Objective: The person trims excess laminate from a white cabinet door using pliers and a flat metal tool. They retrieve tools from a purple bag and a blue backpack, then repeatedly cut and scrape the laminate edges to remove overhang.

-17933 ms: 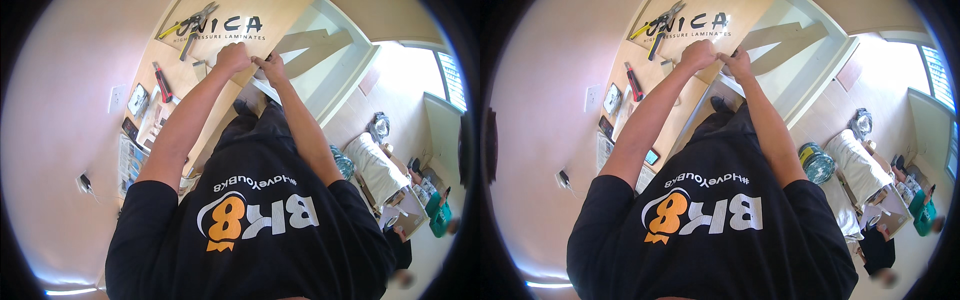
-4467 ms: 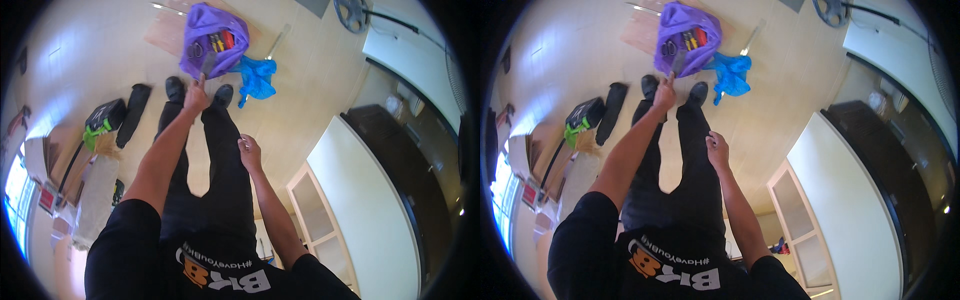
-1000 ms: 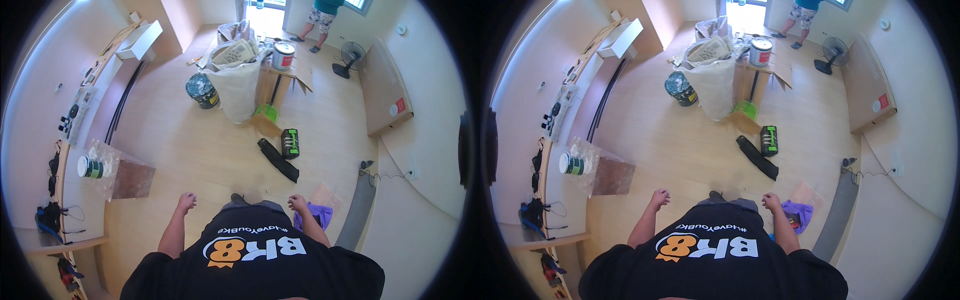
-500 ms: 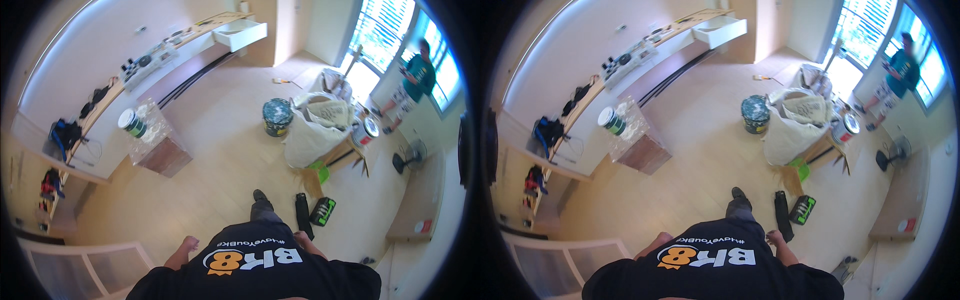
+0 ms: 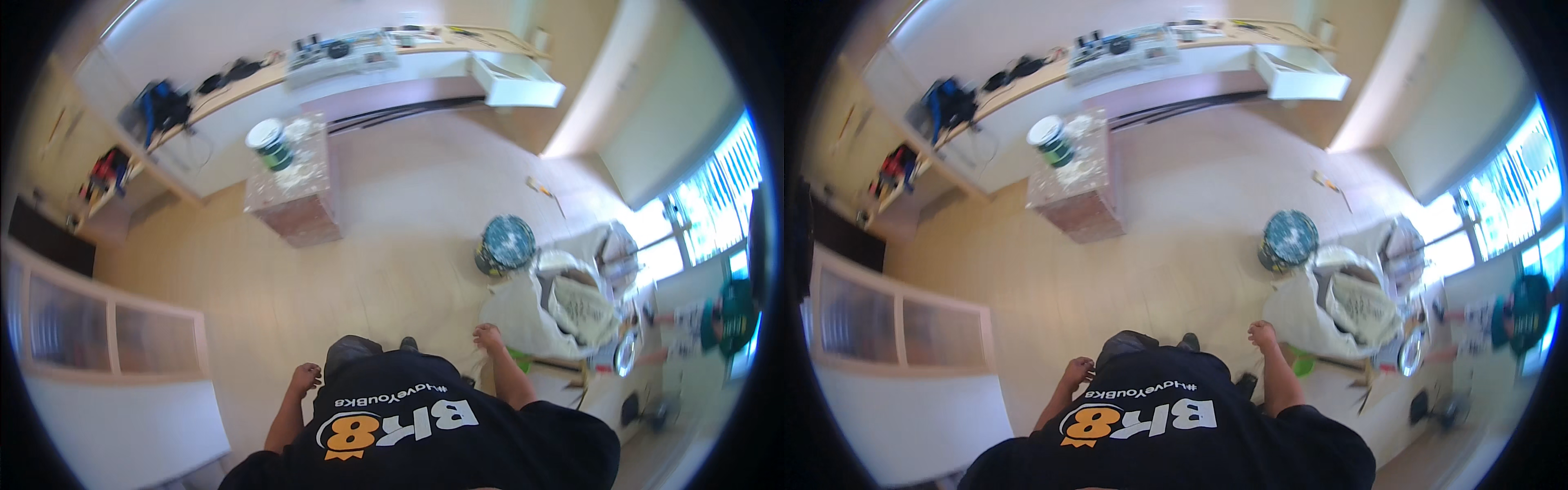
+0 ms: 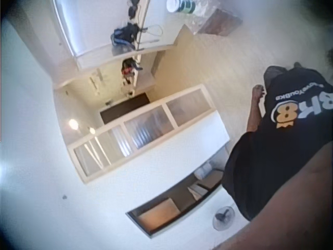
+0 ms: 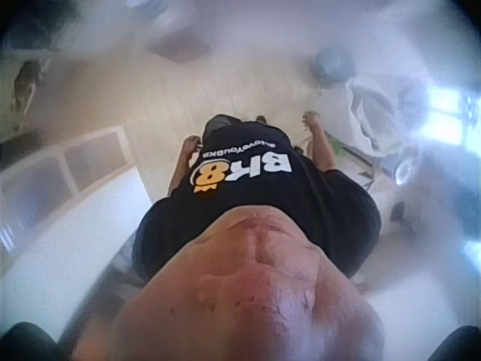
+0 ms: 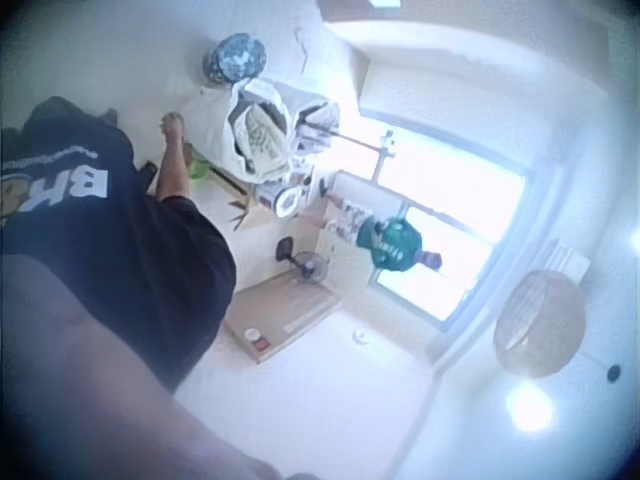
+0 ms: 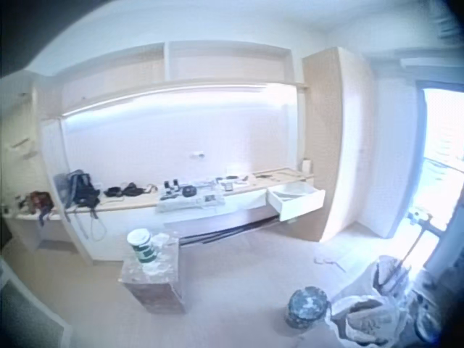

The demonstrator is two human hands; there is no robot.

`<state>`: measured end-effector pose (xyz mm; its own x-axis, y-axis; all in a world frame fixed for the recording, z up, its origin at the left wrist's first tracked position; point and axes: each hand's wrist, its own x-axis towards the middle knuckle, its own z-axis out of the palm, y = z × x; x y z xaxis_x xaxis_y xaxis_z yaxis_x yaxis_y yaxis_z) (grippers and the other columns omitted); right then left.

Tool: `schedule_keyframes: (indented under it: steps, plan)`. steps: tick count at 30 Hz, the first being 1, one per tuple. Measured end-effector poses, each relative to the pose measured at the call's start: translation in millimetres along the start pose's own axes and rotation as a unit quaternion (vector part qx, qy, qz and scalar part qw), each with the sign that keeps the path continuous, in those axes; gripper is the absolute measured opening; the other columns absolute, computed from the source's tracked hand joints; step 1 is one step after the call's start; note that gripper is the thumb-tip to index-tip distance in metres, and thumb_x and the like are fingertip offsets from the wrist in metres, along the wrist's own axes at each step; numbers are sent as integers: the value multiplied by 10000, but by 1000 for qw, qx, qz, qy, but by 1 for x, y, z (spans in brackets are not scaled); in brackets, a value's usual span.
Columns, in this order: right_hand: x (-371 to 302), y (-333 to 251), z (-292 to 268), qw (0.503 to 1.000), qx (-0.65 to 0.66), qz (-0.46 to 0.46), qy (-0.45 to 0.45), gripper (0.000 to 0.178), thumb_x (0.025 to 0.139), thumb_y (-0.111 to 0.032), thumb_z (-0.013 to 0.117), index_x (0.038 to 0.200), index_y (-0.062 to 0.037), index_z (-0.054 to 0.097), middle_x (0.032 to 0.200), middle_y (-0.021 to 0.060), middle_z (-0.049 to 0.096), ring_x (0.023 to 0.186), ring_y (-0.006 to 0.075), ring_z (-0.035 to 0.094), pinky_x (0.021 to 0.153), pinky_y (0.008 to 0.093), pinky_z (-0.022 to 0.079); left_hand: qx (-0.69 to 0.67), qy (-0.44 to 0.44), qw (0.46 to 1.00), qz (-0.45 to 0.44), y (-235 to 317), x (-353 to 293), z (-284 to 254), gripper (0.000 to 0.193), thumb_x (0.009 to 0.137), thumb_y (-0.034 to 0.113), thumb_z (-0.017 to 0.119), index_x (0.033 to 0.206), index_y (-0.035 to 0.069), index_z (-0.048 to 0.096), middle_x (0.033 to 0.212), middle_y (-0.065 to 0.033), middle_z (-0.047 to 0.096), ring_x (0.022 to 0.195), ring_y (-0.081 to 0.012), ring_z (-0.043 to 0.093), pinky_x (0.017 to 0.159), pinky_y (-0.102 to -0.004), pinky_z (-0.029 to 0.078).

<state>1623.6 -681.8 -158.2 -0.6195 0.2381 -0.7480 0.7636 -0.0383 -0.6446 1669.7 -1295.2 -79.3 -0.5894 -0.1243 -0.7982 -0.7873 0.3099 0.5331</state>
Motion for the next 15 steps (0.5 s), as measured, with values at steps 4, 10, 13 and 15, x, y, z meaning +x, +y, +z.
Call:
schedule_keyframes:
  steps: [4,10,13,15]
  plan:
    - [32,-41,31,994,-101,-5,-42,220,870,-87,682,1080,-19,676,858,79,712,666,198,670,571,329,536,-24,69,993,-88,-42,-23,-1,230,973,203,594,1092,20,667,916,-118,725,694,-210,716,574,-340,566]
    - [44,-64,81,940,-302,-71,-141,138,788,-28,774,923,-14,749,782,76,742,663,166,703,600,310,571,212,-50,976,11,-113,-48,-1,163,968,164,578,996,32,668,892,-111,727,725,-233,730,591,-381,588]
    - [45,-69,104,938,-270,19,-217,166,769,9,758,935,19,745,820,69,760,703,159,721,616,300,588,219,-33,975,19,-128,-34,-3,181,933,191,638,1009,36,692,855,-91,714,717,-233,716,601,-405,574]
    - [52,-68,120,928,-288,46,-231,172,782,0,736,952,-12,768,822,63,762,699,146,716,616,291,584,372,-8,898,234,-129,-16,-13,194,924,208,654,990,34,706,825,-81,702,711,-233,709,602,-407,566]
